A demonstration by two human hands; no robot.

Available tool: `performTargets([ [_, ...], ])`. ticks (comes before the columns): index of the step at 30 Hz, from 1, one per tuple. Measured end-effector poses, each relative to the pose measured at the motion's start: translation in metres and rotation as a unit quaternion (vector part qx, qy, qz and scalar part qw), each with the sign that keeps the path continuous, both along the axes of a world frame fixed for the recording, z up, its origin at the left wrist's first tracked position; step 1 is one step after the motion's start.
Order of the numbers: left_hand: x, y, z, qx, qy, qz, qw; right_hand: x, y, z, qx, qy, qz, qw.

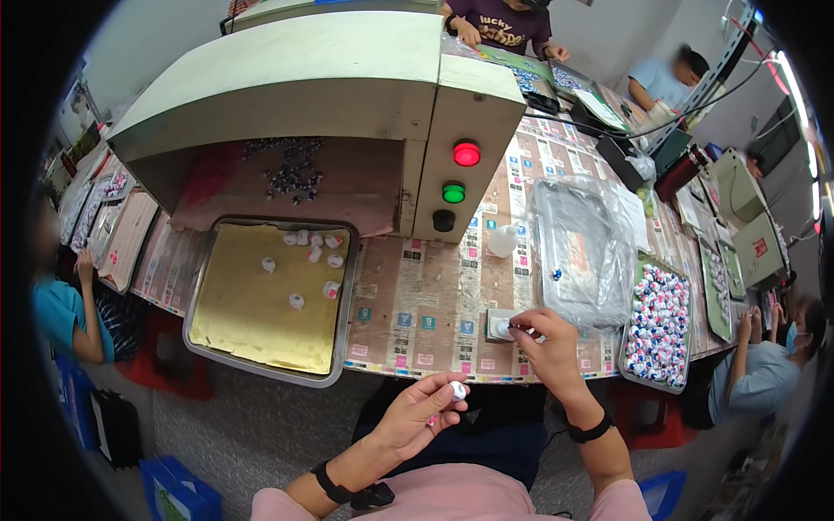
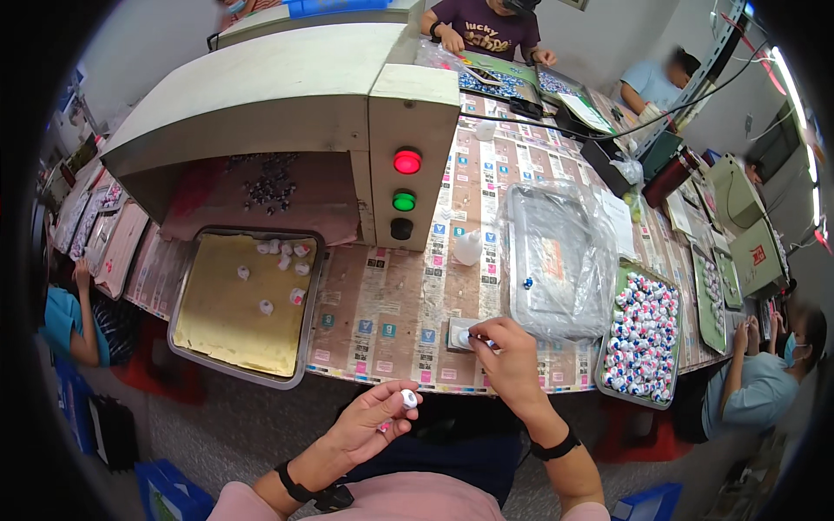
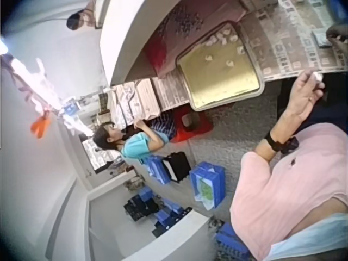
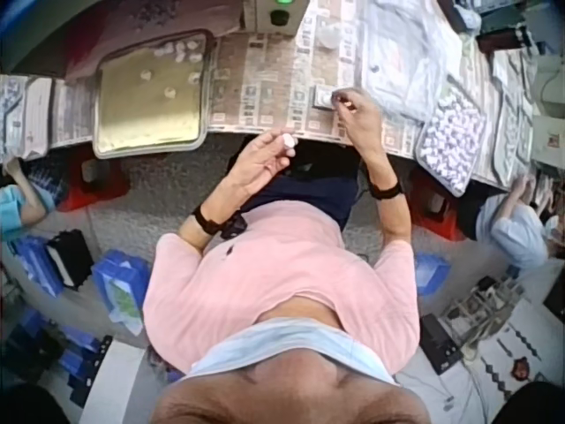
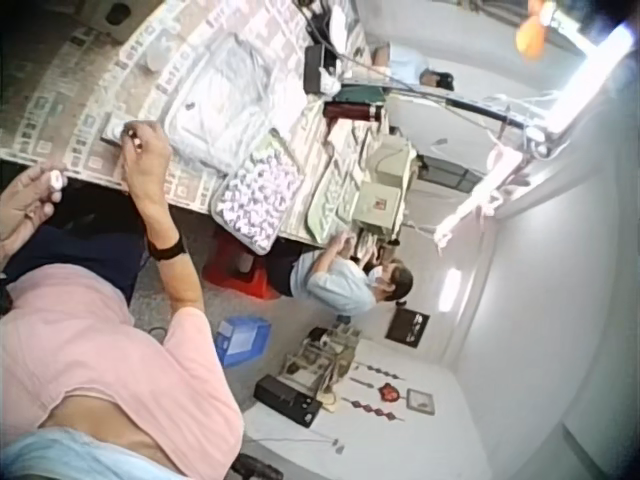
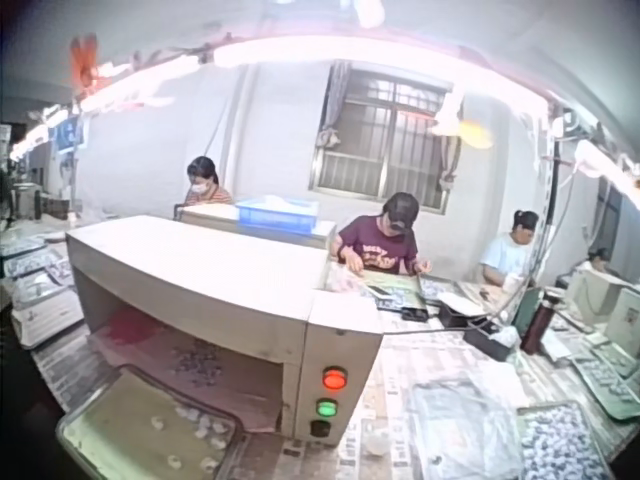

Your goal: The person sits at a workstation in a factory and assembles small, colorful, spherical candies. They pick up a white candy base and a blue candy piece, then press them together by hand. The assembled candies are placed into a metal tray on the table. The process is repetitive, with the person handling the items one at a time.

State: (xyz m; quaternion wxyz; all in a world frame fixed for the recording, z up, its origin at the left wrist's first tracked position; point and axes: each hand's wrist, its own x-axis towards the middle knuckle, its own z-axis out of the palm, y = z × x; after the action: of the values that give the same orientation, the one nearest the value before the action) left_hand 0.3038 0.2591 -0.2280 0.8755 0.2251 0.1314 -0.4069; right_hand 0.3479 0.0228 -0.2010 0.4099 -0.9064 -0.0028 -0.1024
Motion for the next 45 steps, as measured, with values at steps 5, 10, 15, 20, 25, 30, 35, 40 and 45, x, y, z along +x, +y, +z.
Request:
performTargets([
  [5, 0.0, 0.002, -0.002, 0.019, 0.004, 0.0, 1.0, 0.006, 0.001, -0.005, -0.062, -0.013, 0.024, 0.998],
  [10, 0.0, -0.002, -0.001, 0.019, 0.002, 0.002, 1.0, 0.009, -0.001, -0.006, -0.107, -0.065, 0.047, 0.991],
  [15, 0.003, -0.007, -0.002, 0.021, -0.01, 0.01, 1.0, -0.012, 0.009, 0.019, 0.013, -0.004, 0.025, 1.0],
  [20, 0.004, -0.015, -0.006, 0.02, -0.017, 0.007, 1.0, -0.05, 0.026, 0.033, 0.196, 0.089, 0.043, 0.976],
  [25, 0.004, -0.021, 0.0, 0.017, -0.018, -0.003, 1.0, -0.067, 0.031, 0.028, 0.281, 0.096, 0.043, 0.954],
  [30, 0.003, -0.023, 0.001, 0.032, -0.031, -0.014, 0.999, -0.069, 0.03, 0.024, 0.278, 0.109, 0.056, 0.953],
  [35, 0.001, -0.021, 0.002, 0.077, -0.067, -0.016, 0.995, -0.071, 0.032, 0.021, 0.266, 0.094, 0.067, 0.957],
  [40, 0.003, -0.024, 0.008, 0.127, -0.087, -0.015, 0.988, -0.071, 0.032, 0.018, 0.254, 0.061, 0.076, 0.962],
  [45, 0.004, -0.031, 0.01, 0.123, -0.105, -0.03, 0.986, -0.07, 0.019, 0.033, 0.258, 0.044, 0.096, 0.96],
])
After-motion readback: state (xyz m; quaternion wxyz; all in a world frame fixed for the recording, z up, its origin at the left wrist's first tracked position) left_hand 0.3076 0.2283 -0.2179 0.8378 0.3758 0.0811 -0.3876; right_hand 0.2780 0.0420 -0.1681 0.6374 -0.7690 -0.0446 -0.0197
